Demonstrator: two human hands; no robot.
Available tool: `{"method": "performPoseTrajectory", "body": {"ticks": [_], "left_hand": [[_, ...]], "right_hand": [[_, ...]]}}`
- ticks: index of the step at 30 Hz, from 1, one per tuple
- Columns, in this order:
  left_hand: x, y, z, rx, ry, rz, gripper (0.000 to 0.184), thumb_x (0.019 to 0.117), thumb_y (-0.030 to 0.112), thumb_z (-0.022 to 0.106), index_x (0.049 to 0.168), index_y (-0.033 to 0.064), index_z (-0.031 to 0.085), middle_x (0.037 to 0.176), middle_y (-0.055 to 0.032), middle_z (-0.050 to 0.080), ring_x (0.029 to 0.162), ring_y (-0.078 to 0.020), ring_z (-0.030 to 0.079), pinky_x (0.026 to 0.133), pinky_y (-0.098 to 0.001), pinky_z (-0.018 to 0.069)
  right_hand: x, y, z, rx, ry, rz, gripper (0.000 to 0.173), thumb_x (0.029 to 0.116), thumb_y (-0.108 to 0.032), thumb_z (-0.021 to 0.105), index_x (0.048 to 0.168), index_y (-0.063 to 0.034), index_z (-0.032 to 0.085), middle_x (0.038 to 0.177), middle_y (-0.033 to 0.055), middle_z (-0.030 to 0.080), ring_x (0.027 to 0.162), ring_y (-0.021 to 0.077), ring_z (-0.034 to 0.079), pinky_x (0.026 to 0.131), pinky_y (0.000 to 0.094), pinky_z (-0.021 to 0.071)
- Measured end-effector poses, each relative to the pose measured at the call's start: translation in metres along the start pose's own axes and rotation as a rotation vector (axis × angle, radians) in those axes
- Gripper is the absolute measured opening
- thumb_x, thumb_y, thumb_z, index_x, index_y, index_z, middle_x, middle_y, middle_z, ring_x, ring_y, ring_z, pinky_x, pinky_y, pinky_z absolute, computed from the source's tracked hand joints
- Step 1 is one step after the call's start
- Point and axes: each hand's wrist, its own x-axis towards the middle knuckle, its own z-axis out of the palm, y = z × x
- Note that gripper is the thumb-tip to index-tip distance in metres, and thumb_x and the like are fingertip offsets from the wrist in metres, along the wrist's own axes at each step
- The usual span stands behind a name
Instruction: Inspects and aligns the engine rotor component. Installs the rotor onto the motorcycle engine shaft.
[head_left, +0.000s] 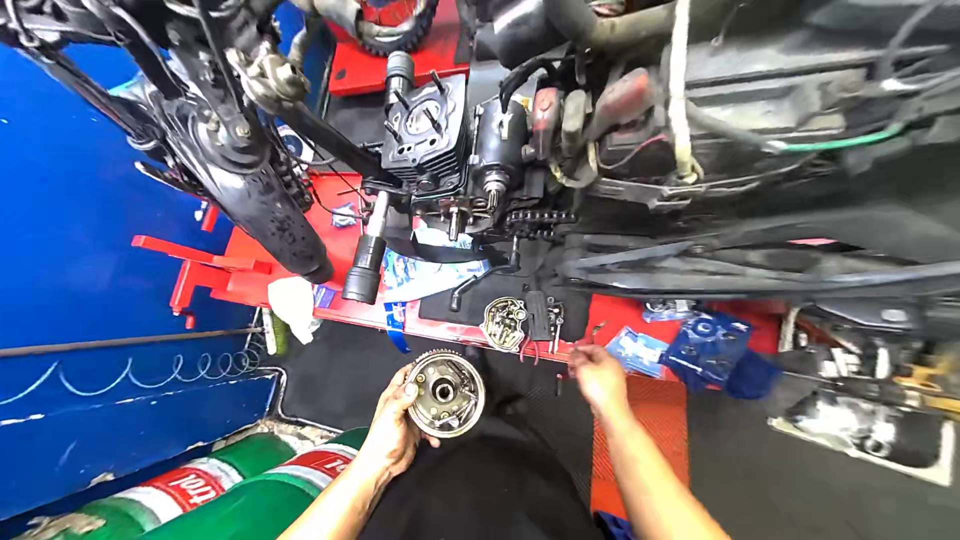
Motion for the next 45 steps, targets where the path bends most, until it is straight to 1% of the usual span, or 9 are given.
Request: {"method": "performPoseTrajectory", "body": {"ticks": [6,11,13,16,23,27,31,40,45], "left_hand": [[-0.007,-0.008,0.001,0.028,-0.048,-0.011,0.046,0.1040,0.035,0.050,0.145,0.0148,0.048,0.110,-0.0279,0.070,0.072,-0.0338,0.073,0.048,-0.0406,0.0594],[0.006,0.009,-0.006,0.095,-0.115,-0.049,0.044,0.1042,0.028,0.048,0.144,0.0108,0.047,0.108,-0.0277,0.070,0.068,-0.0332,0.073,0.044,-0.0400,0.0579],[0.012,0.023,-0.010,0.138,-0.152,-0.043,0.041,0.1049,0.025,0.048,0.142,0.0078,0.047,0.106,-0.0275,0.070,0.067,-0.0324,0.073,0.044,-0.0393,0.0577],[0.019,0.047,-0.021,0.200,-0.182,-0.015,0.044,0.1028,0.022,0.052,0.144,0.0075,0.047,0.106,-0.0263,0.070,0.068,-0.0316,0.072,0.043,-0.0391,0.0575],[0.043,0.104,-0.057,0.244,-0.273,0.045,0.051,0.0948,0.024,0.063,0.139,0.0034,0.049,0.101,-0.0245,0.070,0.064,-0.0294,0.071,0.042,-0.0373,0.0567],[0.055,0.134,-0.066,0.326,-0.352,0.034,0.060,0.0898,0.029,0.073,0.140,0.0052,0.050,0.102,-0.0242,0.070,0.067,-0.0294,0.071,0.044,-0.0362,0.0565],[0.063,0.150,-0.063,0.414,-0.399,0.031,0.057,0.0896,0.028,0.074,0.137,0.0045,0.053,0.098,-0.0238,0.071,0.064,-0.0295,0.070,0.042,-0.0362,0.0555],[0.061,0.136,-0.053,0.439,-0.447,-0.044,0.052,0.0920,0.028,0.070,0.136,0.0053,0.056,0.100,-0.0219,0.071,0.066,-0.0286,0.070,0.042,-0.0362,0.0550],[0.056,0.129,-0.050,0.363,-0.481,-0.065,0.052,0.0937,0.034,0.066,0.136,0.0058,0.056,0.097,-0.0217,0.072,0.063,-0.0261,0.070,0.041,-0.0344,0.0546]], "right_hand": [[-0.143,-0.077,0.000,-0.165,0.042,-0.712,0.025,0.0971,-0.029,0.066,0.115,-0.0128,0.072,0.111,0.0007,0.072,0.094,0.0126,0.071,0.081,0.0395,0.0631],[-0.177,-0.138,0.008,-0.422,0.107,-1.072,0.021,0.1000,-0.029,0.059,0.109,-0.0216,0.076,0.124,-0.0014,0.067,0.118,0.0138,0.063,0.096,0.0370,0.0574],[-0.187,-0.159,0.017,-0.562,0.087,-1.061,0.019,0.0985,-0.030,0.058,0.104,-0.0251,0.076,0.123,-0.0023,0.066,0.117,0.0151,0.062,0.095,0.0372,0.0566],[-0.206,-0.180,0.041,-0.686,0.055,-0.940,0.019,0.0978,-0.031,0.058,0.101,-0.0256,0.076,0.103,-0.0034,0.066,0.100,0.0147,0.065,0.081,0.0364,0.0585],[-0.204,-0.218,0.091,-0.710,0.155,-0.943,0.023,0.0975,-0.025,0.058,0.112,-0.0258,0.076,0.094,-0.0017,0.068,0.087,0.0153,0.068,0.069,0.0374,0.0598],[-0.199,-0.258,0.111,-0.998,-0.009,-0.945,0.039,0.0952,-0.026,0.060,0.132,-0.0361,0.067,0.092,0.0012,0.064,0.076,0.0197,0.066,0.058,0.0402,0.0556],[-0.192,-0.294,0.117,-1.267,-0.145,-0.933,0.044,0.0924,-0.018,0.062,0.134,-0.0321,0.066,0.089,0.0079,0.067,0.072,0.0275,0.066,0.056,0.0453,0.0532],[-0.200,-0.355,0.112,-1.538,-0.501,-0.533,0.010,0.0965,-0.011,0.061,0.099,-0.0158,0.069,0.082,0.0096,0.067,0.079,0.0320,0.067,0.067,0.0548,0.0532],[-0.207,-0.328,0.073,-1.327,-0.402,-0.955,0.010,0.0990,-0.022,0.063,0.093,-0.0150,0.066,0.070,0.0036,0.062,0.066,0.0254,0.065,0.056,0.0477,0.0527]]}}
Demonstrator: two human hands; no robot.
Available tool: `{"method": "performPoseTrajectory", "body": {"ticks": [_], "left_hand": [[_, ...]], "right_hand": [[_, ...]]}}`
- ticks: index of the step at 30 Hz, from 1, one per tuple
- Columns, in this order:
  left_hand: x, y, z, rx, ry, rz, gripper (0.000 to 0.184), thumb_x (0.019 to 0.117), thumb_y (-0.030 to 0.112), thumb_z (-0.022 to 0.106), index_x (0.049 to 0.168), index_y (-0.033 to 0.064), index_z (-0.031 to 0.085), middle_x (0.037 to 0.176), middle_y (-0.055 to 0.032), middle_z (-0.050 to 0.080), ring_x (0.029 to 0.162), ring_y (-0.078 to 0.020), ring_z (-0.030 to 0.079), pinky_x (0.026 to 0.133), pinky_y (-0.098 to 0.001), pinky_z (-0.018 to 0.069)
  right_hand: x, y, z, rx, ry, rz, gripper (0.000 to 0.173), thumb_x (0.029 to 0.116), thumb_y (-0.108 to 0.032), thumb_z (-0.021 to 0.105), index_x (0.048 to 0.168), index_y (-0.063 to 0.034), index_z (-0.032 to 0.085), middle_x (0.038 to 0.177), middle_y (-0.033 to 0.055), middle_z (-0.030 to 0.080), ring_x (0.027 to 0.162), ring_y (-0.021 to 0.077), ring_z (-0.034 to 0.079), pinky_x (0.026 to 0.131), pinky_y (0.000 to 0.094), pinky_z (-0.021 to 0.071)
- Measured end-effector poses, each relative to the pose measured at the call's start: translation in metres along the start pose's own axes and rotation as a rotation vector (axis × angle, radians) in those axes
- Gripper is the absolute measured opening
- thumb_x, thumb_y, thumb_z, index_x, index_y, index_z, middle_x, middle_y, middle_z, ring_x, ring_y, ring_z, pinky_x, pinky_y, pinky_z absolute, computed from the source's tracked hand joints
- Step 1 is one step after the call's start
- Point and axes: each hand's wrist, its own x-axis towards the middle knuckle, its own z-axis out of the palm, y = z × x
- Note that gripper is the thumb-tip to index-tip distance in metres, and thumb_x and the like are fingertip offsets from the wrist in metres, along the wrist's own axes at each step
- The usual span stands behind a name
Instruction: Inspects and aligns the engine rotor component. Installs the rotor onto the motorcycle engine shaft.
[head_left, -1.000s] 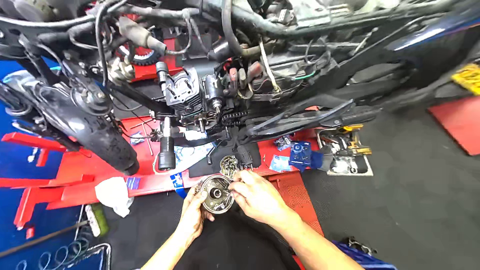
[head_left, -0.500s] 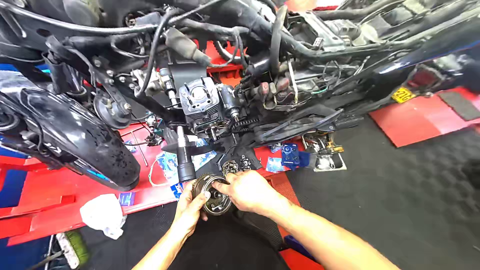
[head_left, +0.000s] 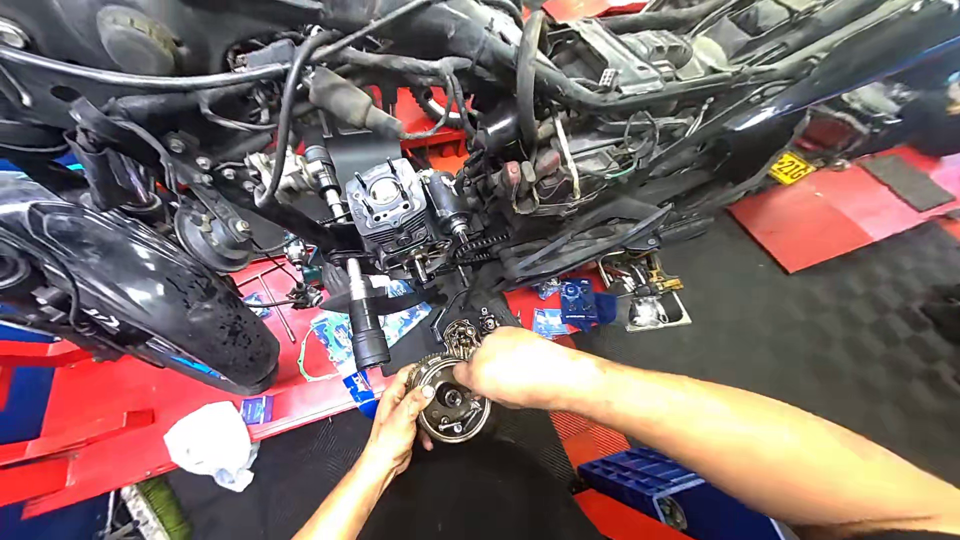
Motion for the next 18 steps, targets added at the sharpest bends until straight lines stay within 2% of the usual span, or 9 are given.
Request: {"method": "performPoseTrajectory", "body": {"ticks": [1,3,5,7,8,10,13,15,18], "left_hand": [[0.000,-0.001,0.000,-0.018,0.009,-0.005,0.051,0.0949,0.035,0.064,0.136,0.0063,0.056,0.097,-0.0221,0.072,0.062,-0.0262,0.070,0.041,-0.0346,0.0546],[0.001,-0.004,0.002,-0.059,0.058,-0.013,0.049,0.0972,0.034,0.061,0.138,0.0074,0.056,0.097,-0.0230,0.072,0.060,-0.0261,0.069,0.040,-0.0351,0.0540],[0.004,-0.008,0.002,-0.072,0.108,0.004,0.052,0.0953,0.035,0.063,0.138,0.0077,0.055,0.097,-0.0226,0.072,0.060,-0.0254,0.070,0.039,-0.0348,0.0541],[0.007,-0.011,0.004,-0.059,0.145,0.028,0.054,0.0943,0.035,0.063,0.139,0.0071,0.054,0.097,-0.0223,0.072,0.060,-0.0250,0.070,0.039,-0.0345,0.0538],[0.009,-0.012,0.006,-0.057,0.158,0.034,0.054,0.0943,0.035,0.063,0.139,0.0071,0.054,0.097,-0.0225,0.072,0.060,-0.0254,0.070,0.039,-0.0349,0.0539],[0.011,-0.013,0.015,-0.069,0.184,0.031,0.052,0.0950,0.035,0.059,0.139,0.0082,0.053,0.096,-0.0226,0.071,0.059,-0.0256,0.069,0.038,-0.0352,0.0534],[0.011,-0.013,0.031,-0.101,0.207,0.035,0.043,0.1005,0.034,0.050,0.135,0.0086,0.054,0.094,-0.0227,0.071,0.056,-0.0256,0.068,0.037,-0.0356,0.0530],[0.012,-0.015,0.043,-0.104,0.212,0.052,0.042,0.0991,0.034,0.051,0.131,0.0068,0.055,0.092,-0.0223,0.071,0.054,-0.0253,0.067,0.037,-0.0362,0.0531],[0.014,-0.021,0.057,-0.071,0.194,0.075,0.053,0.0956,0.040,0.062,0.135,0.0066,0.053,0.096,-0.0238,0.071,0.057,-0.0270,0.069,0.039,-0.0370,0.0546]], "right_hand": [[-0.012,0.003,0.010,0.025,0.128,-0.011,0.015,0.1002,-0.026,0.062,0.090,-0.0146,0.065,0.066,0.0019,0.059,0.061,0.0230,0.064,0.053,0.0454,0.0520],[-0.036,0.015,0.028,0.194,0.381,0.005,0.021,0.1013,-0.033,0.062,0.089,-0.0161,0.065,0.066,-0.0040,0.059,0.060,0.0141,0.063,0.054,0.0373,0.0532],[-0.061,0.027,0.048,0.727,0.600,0.040,0.015,0.1005,-0.028,0.066,0.098,-0.0135,0.070,0.076,-0.0058,0.069,0.068,0.0061,0.068,0.064,0.0285,0.0607],[-0.079,0.029,0.080,1.488,0.777,0.062,0.013,0.0994,-0.020,0.068,0.101,-0.0076,0.070,0.084,0.0085,0.073,0.073,0.0178,0.074,0.069,0.0372,0.0655],[-0.084,0.028,0.100,1.801,0.856,0.067,0.013,0.0979,-0.020,0.070,0.100,-0.0080,0.070,0.088,0.0138,0.073,0.074,0.0226,0.075,0.069,0.0412,0.0658],[-0.088,0.023,0.138,2.206,0.977,0.154,0.010,0.0938,-0.021,0.074,0.095,-0.0111,0.072,0.096,0.0162,0.074,0.075,0.0236,0.075,0.067,0.0405,0.0651],[-0.090,0.013,0.176,2.436,1.049,0.305,0.009,0.0905,-0.018,0.076,0.092,-0.0106,0.072,0.096,0.0158,0.075,0.074,0.0221,0.074,0.066,0.0376,0.0643],[-0.093,0.011,0.187,2.517,1.042,0.284,0.005,0.0914,-0.013,0.073,0.096,-0.0096,0.072,0.096,0.0162,0.074,0.075,0.0228,0.074,0.067,0.0386,0.0641],[-0.099,0.018,0.190,2.564,0.929,0.167,0.020,0.0865,-0.003,0.063,0.103,-0.0108,0.071,0.103,0.0147,0.071,0.082,0.0242,0.072,0.069,0.0417,0.0623]]}}
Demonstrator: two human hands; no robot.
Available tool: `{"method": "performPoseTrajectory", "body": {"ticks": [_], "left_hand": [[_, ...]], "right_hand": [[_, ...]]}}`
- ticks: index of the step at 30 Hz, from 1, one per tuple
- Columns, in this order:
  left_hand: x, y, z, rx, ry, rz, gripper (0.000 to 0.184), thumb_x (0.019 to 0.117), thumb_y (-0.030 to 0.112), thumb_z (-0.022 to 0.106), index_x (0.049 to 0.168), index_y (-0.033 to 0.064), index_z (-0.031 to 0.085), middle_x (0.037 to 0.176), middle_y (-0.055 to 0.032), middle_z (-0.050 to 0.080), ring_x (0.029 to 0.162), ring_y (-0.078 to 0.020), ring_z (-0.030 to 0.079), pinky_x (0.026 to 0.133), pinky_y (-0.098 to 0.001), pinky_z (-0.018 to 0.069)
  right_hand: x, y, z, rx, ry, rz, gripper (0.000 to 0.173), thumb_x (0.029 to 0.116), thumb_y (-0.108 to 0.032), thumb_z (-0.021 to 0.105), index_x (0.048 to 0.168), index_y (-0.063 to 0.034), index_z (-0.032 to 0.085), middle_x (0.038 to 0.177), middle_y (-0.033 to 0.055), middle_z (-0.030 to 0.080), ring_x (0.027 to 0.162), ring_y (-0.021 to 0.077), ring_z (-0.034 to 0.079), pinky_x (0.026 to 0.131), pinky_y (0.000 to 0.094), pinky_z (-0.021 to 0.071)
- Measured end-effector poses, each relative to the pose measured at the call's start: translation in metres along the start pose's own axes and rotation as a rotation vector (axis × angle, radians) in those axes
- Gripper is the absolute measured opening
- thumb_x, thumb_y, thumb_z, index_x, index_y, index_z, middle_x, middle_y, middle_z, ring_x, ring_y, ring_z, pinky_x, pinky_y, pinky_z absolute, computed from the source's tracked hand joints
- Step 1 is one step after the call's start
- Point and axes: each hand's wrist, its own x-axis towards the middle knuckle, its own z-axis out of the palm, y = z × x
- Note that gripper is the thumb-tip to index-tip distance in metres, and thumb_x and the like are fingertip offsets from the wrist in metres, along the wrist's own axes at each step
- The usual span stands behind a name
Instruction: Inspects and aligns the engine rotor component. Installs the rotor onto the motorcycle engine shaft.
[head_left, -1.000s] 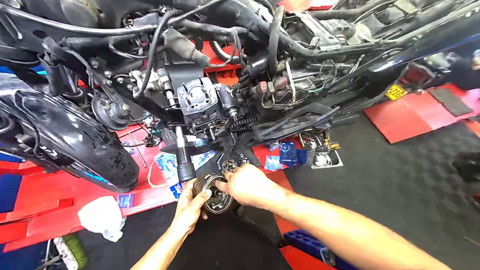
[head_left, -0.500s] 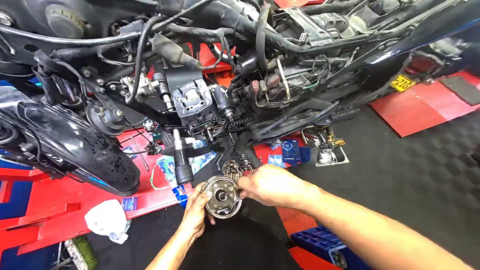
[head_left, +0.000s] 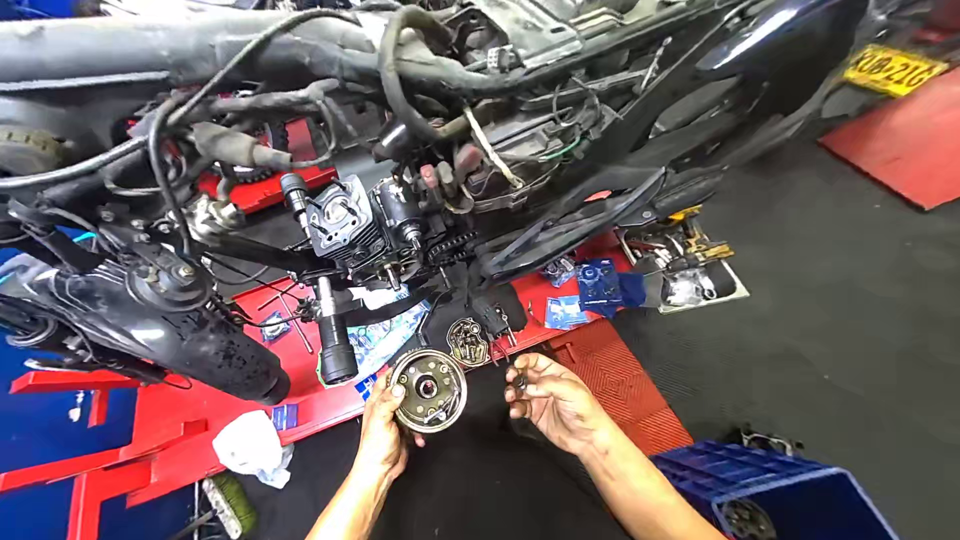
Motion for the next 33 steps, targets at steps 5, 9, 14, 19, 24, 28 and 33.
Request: {"method": "performPoseTrajectory", "body": {"ticks": [5,9,14,19,24,28,33], "left_hand": [[-0.006,-0.011,0.021,0.079,0.019,0.045,0.057,0.0935,0.037,0.066,0.139,0.0062,0.051,0.098,-0.0240,0.070,0.058,-0.0264,0.069,0.038,-0.0363,0.0542],[-0.014,-0.015,0.030,0.162,0.017,0.081,0.056,0.0921,0.031,0.067,0.138,0.0037,0.051,0.098,-0.0242,0.070,0.062,-0.0270,0.070,0.039,-0.0353,0.0541],[-0.018,-0.017,0.031,0.163,-0.004,0.113,0.058,0.0903,0.030,0.071,0.137,0.0015,0.052,0.099,-0.0246,0.070,0.064,-0.0273,0.070,0.039,-0.0351,0.0541],[-0.020,-0.015,0.023,0.150,0.002,0.066,0.054,0.0927,0.028,0.068,0.137,0.0014,0.053,0.097,-0.0245,0.070,0.061,-0.0268,0.070,0.039,-0.0347,0.0541],[-0.016,-0.006,0.009,0.153,-0.018,0.034,0.052,0.0931,0.024,0.068,0.137,0.0028,0.052,0.095,-0.0244,0.070,0.060,-0.0266,0.069,0.040,-0.0337,0.0540],[-0.009,0.001,-0.002,0.138,-0.029,-0.015,0.049,0.0957,0.028,0.062,0.138,0.0034,0.053,0.095,-0.0237,0.071,0.059,-0.0263,0.069,0.039,-0.0347,0.0539],[-0.002,0.013,-0.021,0.124,-0.004,-0.040,0.042,0.0990,0.024,0.055,0.137,0.0058,0.054,0.094,-0.0231,0.071,0.055,-0.0248,0.067,0.037,-0.0340,0.0525]], "right_hand": [[-0.001,-0.022,0.018,-0.594,-0.087,-0.086,0.006,0.0905,-0.011,0.067,0.095,-0.0082,0.071,0.066,0.0033,0.061,0.051,0.0074,0.054,0.046,0.0236,0.0452],[0.009,-0.041,0.049,-1.899,-0.434,-0.421,0.029,0.1006,-0.034,0.056,0.125,-0.0321,0.071,0.071,-0.0047,0.067,0.063,0.0142,0.065,0.057,0.0411,0.0549],[0.031,-0.051,0.078,-2.268,-0.629,-0.151,0.017,0.1020,-0.034,0.056,0.111,-0.0263,0.069,0.079,-0.0007,0.068,0.075,0.0221,0.069,0.063,0.0482,0.0545],[0.042,-0.039,0.074,-2.258,-0.735,-0.330,0.022,0.1047,-0.034,0.054,0.097,-0.0159,0.064,0.069,0.0013,0.062,0.066,0.0220,0.067,0.058,0.0445,0.0551],[0.052,-0.033,0.087,-2.315,-0.794,-0.209,0.020,0.1043,-0.034,0.056,0.101,-0.0184,0.067,0.073,0.0015,0.065,0.071,0.0224,0.068,0.061,0.0459,0.0557],[0.051,-0.030,0.095,-2.173,-0.770,-0.203,0.028,0.1061,-0.036,0.052,0.096,-0.0146,0.065,0.072,0.0008,0.063,0.070,0.0194,0.067,0.064,0.0433,0.0565],[0.025,-0.035,0.085,-0.757,-0.411,-0.099,0.033,0.1072,-0.031,0.047,0.090,-0.0097,0.065,0.062,0.0014,0.060,0.050,0.0080,0.057,0.048,0.0243,0.0500]]}}
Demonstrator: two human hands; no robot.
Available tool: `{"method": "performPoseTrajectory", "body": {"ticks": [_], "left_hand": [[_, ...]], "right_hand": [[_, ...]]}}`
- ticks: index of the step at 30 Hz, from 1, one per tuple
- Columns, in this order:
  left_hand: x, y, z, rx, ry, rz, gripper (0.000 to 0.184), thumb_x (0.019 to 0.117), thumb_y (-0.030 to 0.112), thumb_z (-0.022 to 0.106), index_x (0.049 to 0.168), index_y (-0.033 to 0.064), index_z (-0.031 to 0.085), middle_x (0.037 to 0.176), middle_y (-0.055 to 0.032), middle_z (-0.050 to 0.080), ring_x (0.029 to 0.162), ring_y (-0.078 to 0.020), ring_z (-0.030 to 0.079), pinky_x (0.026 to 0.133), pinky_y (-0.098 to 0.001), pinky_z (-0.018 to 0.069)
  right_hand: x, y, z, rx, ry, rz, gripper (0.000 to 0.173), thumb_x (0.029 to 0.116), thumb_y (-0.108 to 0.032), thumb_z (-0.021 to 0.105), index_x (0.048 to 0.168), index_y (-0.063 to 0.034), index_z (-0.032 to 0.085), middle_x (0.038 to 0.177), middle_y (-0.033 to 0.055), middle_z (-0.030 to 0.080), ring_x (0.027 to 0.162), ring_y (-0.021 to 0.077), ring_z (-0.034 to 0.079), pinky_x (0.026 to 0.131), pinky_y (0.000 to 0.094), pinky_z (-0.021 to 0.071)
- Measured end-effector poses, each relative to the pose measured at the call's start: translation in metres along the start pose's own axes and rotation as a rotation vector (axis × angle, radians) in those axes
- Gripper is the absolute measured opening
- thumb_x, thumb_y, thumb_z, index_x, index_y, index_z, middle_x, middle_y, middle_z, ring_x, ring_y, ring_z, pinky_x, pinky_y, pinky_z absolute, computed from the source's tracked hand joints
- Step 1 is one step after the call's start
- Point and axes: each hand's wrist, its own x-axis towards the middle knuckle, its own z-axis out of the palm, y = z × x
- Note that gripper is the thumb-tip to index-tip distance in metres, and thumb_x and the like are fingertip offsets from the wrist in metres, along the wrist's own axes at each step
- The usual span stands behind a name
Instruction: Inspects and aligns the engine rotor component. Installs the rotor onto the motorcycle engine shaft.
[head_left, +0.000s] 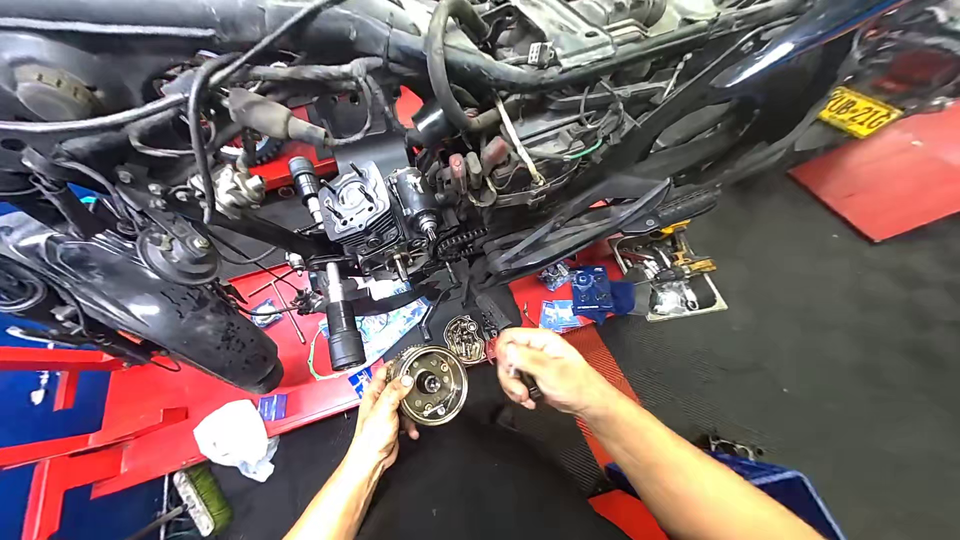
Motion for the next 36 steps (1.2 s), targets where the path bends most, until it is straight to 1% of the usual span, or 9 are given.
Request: {"method": "performPoseTrajectory", "body": {"ticks": [5,8,12,16,19,24,27,30,36], "left_hand": [[0.004,0.007,-0.008,0.027,-0.010,0.005,0.040,0.0988,0.025,0.056,0.134,0.0049,0.054,0.092,-0.0231,0.070,0.053,-0.0247,0.065,0.036,-0.0340,0.0515],[0.003,0.008,-0.007,0.045,-0.034,0.007,0.043,0.0984,0.025,0.058,0.137,0.0049,0.054,0.092,-0.0244,0.070,0.053,-0.0258,0.066,0.037,-0.0347,0.0520],[0.001,0.008,-0.001,0.072,-0.062,0.012,0.047,0.0959,0.029,0.063,0.135,0.0042,0.054,0.094,-0.0243,0.070,0.056,-0.0261,0.067,0.038,-0.0345,0.0524],[0.001,0.004,0.002,0.056,-0.019,0.032,0.044,0.0977,0.025,0.059,0.136,0.0043,0.054,0.091,-0.0235,0.069,0.053,-0.0255,0.065,0.037,-0.0342,0.0515],[-0.001,0.005,0.003,0.056,-0.019,0.058,0.043,0.0991,0.025,0.058,0.137,0.0047,0.054,0.092,-0.0234,0.070,0.054,-0.0252,0.066,0.037,-0.0335,0.0520],[-0.006,0.002,0.008,0.075,-0.018,0.065,0.042,0.0958,0.023,0.060,0.134,0.0043,0.056,0.089,-0.0227,0.069,0.052,-0.0232,0.064,0.036,-0.0314,0.0493],[-0.011,-0.004,0.012,0.103,0.059,0.088,0.042,0.0969,0.025,0.061,0.133,0.0042,0.058,0.093,-0.0217,0.071,0.060,-0.0242,0.067,0.041,-0.0322,0.0514],[-0.014,-0.005,0.014,0.125,0.101,0.147,0.043,0.0959,0.023,0.064,0.134,0.0033,0.059,0.102,-0.0208,0.072,0.080,-0.0276,0.073,0.062,-0.0394,0.0619],[-0.020,-0.008,0.003,0.079,0.148,0.108,0.039,0.0979,0.027,0.062,0.130,0.0063,0.059,0.090,-0.0209,0.070,0.055,-0.0239,0.064,0.038,-0.0322,0.0494]], "right_hand": [[-0.011,0.026,0.012,0.290,0.246,0.208,0.025,0.0990,-0.019,0.047,0.095,-0.0068,0.069,0.068,0.0055,0.064,0.047,0.0071,0.051,0.044,0.0220,0.0430],[-0.008,0.029,0.032,-0.370,0.132,0.182,0.019,0.1004,-0.023,0.062,0.110,-0.0118,0.074,0.064,0.0011,0.058,0.050,0.0098,0.050,0.049,0.0287,0.0455],[0.006,0.024,0.051,-1.333,-0.196,0.307,0.057,0.0977,-0.054,0.060,0.145,-0.0252,0.052,0.085,0.0060,0.070,0.079,0.0289,0.070,0.070,0.0543,0.0571],[0.005,0.036,0.052,-1.512,-0.274,0.201,0.044,0.1019,-0.052,0.053,0.135,-0.0225,0.058,0.076,0.0052,0.066,0.070,0.0288,0.068,0.060,0.0502,0.0548],[0.006,0.040,0.053,-1.476,-0.271,0.172,0.049,0.1021,-0.060,0.047,0.127,-0.0203,0.060,0.070,0.0034,0.063,0.067,0.0266,0.068,0.059,0.0486,0.0542],[0.019,0.036,0.051,-1.146,-0.363,0.482,0.081,0.0873,-0.083,0.052,0.130,-0.0143,0.058,0.096,0.0094,0.070,0.095,0.0291,0.070,0.084,0.0552,0.0559],[0.015,0.039,0.066,-1.103,-0.227,0.591,0.087,0.0874,-0.089,0.038,0.125,-0.0144,0.061,0.101,0.0098,0.070,0.100,0.0295,0.070,0.086,0.0561,0.0558],[0.014,0.049,0.077,-1.009,-0.117,0.625,0.078,0.0940,-0.082,0.035,0.124,-0.0149,0.063,0.104,0.0095,0.071,0.103,0.0281,0.069,0.088,0.0551,0.0555],[0.016,0.067,0.064,-0.835,-0.214,0.408,0.046,0.1053,-0.057,0.044,0.110,-0.0160,0.065,0.084,0.0040,0.066,0.078,0.0189,0.067,0.073,0.0453,0.0563]]}}
